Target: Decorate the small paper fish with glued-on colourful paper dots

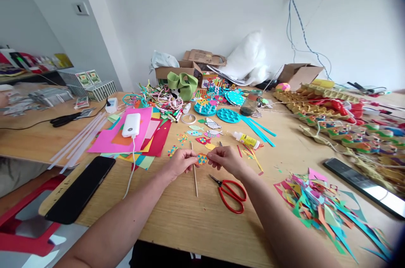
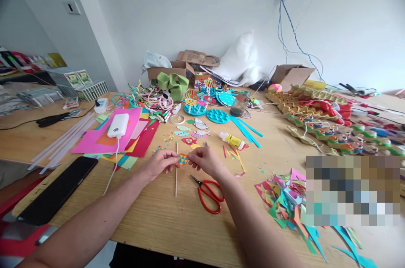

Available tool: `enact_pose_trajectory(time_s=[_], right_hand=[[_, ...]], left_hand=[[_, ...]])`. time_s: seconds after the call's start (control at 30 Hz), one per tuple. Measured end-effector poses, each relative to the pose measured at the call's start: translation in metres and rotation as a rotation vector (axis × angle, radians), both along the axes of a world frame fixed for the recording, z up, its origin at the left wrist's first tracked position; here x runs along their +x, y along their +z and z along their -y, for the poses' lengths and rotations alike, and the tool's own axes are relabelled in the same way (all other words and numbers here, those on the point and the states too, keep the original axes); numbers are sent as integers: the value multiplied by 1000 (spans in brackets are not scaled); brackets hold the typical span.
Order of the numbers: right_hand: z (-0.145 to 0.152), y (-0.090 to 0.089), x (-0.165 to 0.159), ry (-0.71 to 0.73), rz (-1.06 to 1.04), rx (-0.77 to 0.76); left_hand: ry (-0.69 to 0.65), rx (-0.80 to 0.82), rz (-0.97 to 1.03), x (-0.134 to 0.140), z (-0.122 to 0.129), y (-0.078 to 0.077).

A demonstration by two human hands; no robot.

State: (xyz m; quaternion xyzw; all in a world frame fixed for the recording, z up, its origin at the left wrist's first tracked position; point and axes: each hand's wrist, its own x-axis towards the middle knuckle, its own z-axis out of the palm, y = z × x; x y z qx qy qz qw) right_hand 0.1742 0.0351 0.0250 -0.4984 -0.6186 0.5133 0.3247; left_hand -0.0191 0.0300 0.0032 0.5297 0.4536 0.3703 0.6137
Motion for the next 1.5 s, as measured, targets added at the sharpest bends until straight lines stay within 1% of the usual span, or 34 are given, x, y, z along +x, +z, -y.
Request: enact_pose_trajectory(time_s=[0.07, 0.17, 0.37, 0.63, 0.87, 1.03, 1.1, 1.27, 1.33, 1.5], right_hand=[[1, -8, -1, -66, -55, 23], [4, -14, -2, -123, -113, 46], [6, -17, -5, -110, -151, 21], [5, -24, -9, -199, -114, 35], [2, -25, -6, -205, -128, 28], [0, -29, -5, -225, -111, 23], [-1, -31, -3, -286, -114, 44], [-10, -35, 12, -526, -145, 88], [-15, -37, 19, -602, -154, 93], [-23, -46, 34, -710, -208, 131]], left_hand=[[-1, 1, 13, 0, 0, 0], [11, 7, 24, 0, 0, 1], [44, 36, -15, 0, 0, 1], [34, 63, -65, 0, -3, -6], [37, 95, -90, -1, -4, -9], [41, 77, -91, 0, -4, -12], [58, 72, -81, -1, -6, -13], [137, 71, -57, -4, -11, -15], [160, 70, -49, -5, -12, -16], [181, 69, -41, -5, -15, -17]])
